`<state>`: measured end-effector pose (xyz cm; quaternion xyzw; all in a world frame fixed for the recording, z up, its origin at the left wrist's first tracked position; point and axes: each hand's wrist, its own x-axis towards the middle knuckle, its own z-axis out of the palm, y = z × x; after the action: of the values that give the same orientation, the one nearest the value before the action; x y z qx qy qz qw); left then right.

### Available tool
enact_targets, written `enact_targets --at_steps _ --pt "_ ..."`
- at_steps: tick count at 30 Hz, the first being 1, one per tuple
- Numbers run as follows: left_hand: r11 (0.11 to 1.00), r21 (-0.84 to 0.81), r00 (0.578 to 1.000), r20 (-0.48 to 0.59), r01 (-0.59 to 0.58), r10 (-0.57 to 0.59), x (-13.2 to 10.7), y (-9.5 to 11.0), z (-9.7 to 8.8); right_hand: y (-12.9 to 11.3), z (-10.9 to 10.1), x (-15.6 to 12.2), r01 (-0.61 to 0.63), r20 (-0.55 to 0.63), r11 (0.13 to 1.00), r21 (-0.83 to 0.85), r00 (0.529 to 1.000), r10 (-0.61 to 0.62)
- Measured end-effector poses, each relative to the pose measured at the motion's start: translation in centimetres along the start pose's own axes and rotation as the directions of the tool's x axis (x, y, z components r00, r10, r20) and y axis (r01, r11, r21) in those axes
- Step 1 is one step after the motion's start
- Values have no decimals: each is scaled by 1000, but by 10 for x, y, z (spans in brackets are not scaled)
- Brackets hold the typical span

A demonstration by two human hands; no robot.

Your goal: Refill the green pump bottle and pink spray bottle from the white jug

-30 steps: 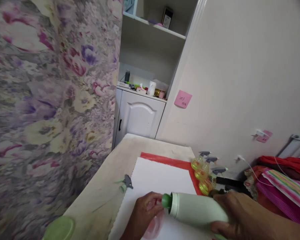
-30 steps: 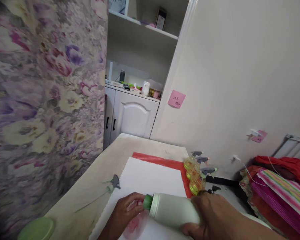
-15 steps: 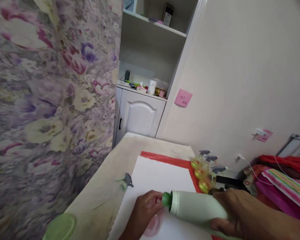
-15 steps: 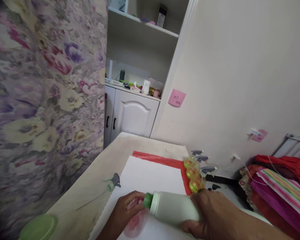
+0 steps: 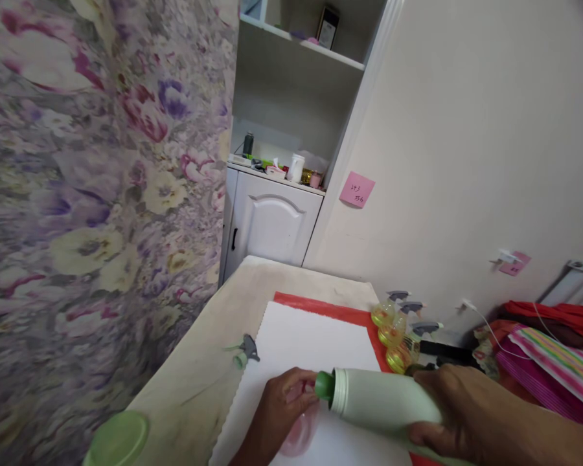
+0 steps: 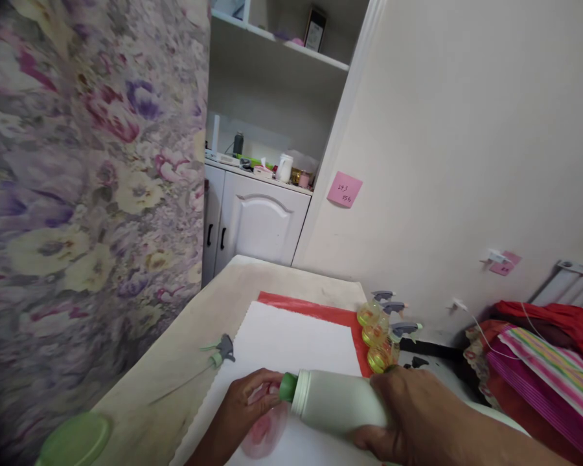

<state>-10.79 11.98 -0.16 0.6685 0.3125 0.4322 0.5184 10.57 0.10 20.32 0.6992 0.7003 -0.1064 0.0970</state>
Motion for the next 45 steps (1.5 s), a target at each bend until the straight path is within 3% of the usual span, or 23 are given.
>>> enact_targets --at_steps 11,27,37,45 --pt "999 -22 999 -15 32 -32 -1 5 3 17 10 1 67 -68 998 -8 995 -67" --pt "999 3 999 -24 36 -36 -1 5 1 6 1 -2 78 -76 997 -24 994 -80" --pt "994 -91 998 -11 69 -70 -3 10 2 -2 -4 -2 53 -22 998 -31 998 -53" --pt "998 -29 999 -4 51 -51 0 7 0 9 3 -1 94 -72 995 -36 993 -96"
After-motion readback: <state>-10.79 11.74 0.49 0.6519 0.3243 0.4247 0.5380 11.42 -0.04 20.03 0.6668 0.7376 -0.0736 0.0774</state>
